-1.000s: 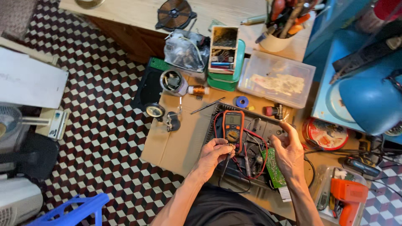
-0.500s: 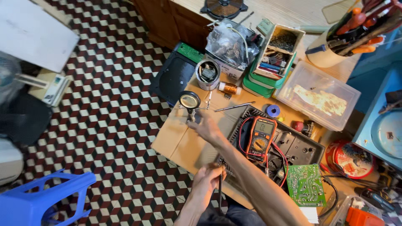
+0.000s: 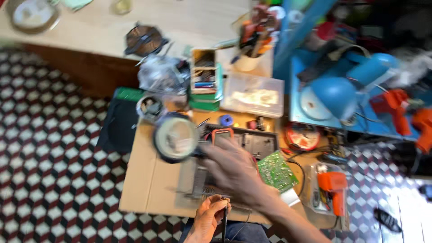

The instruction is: The person works on a green circuit board, using a multimeter to test components and a heat gun to apply heat to solder joints. They also use a magnifying lamp to inspect the board and handle small electronic components with pliers.

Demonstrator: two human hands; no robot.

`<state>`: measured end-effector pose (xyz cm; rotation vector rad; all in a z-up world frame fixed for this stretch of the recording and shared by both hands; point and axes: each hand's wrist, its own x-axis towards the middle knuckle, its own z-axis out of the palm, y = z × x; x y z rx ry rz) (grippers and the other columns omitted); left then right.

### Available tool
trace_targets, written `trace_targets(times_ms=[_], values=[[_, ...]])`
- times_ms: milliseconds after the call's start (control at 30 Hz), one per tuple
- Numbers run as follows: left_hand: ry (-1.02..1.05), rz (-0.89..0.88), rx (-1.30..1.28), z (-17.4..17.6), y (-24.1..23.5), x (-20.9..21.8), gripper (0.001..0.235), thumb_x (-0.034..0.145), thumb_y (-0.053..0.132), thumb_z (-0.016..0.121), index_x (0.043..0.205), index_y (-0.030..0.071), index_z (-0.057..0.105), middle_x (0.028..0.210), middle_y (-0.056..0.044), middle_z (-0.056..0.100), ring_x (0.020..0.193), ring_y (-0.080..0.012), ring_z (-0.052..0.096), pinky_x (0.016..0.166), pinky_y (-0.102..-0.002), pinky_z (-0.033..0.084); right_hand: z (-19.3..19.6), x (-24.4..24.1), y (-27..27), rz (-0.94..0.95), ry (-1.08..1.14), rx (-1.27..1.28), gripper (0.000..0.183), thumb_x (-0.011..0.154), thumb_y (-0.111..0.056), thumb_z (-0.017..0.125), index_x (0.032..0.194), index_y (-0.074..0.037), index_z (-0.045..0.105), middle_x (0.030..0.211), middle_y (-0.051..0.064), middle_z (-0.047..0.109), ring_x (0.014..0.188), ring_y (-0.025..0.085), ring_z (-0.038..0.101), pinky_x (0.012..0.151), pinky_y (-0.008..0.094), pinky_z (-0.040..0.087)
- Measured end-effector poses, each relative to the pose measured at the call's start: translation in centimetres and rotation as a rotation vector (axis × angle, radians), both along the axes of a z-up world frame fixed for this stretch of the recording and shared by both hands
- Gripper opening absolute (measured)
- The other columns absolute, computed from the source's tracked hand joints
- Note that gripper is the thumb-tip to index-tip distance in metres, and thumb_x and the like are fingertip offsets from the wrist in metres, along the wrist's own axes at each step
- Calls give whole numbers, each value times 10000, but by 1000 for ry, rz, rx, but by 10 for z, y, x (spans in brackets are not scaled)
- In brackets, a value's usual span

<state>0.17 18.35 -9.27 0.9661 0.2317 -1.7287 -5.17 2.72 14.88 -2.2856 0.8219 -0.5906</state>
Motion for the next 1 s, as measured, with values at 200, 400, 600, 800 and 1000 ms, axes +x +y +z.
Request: trace_targets(times_ms=[200,400,600,800,1000], values=[[-34,-90,-89,44,-69,-3,270,866,38,703,1112,1,601,1004,-120,728,905,-204,707,857,-310,586,2,-167,26,-494,-146,127,300,975,-123,590,1248,-12,642,980,87,765,866,166,720,737,318,562],[-141,-257,-342,83,-192,-55,344,863,69,736,1159,31,566,1035,-125,723,889,-186,707,841,-299,580,-50,-231,21,-990,61,377,258,994,-197,622,1196,-55,696,577,11,542,489,77,501,433,279,398],[-107,-235,-413,93,-250,-88,311,908,63,730,1176,19,577,1049,-106,697,917,-180,699,843,-287,589,-73,-217,-14,-850,-167,462,277,991,-223,646,1212,-86,743,583,-17,549,504,59,482,430,251,374],[-69,-204,-383,96,-259,-92,265,936,93,686,1179,23,604,1109,-81,701,997,-156,703,893,-275,589,-74,-201,-29,-744,-217,396,443,972,-181,639,1411,-125,611,627,-34,569,546,41,512,474,232,442],[-23,-156,-409,100,-265,-96,303,903,37,729,1184,-11,630,1081,-104,721,967,-170,715,865,-305,599,-69,-191,-36,-784,-208,488,505,973,-153,637,1472,-151,560,660,-22,561,576,49,498,502,243,441]])
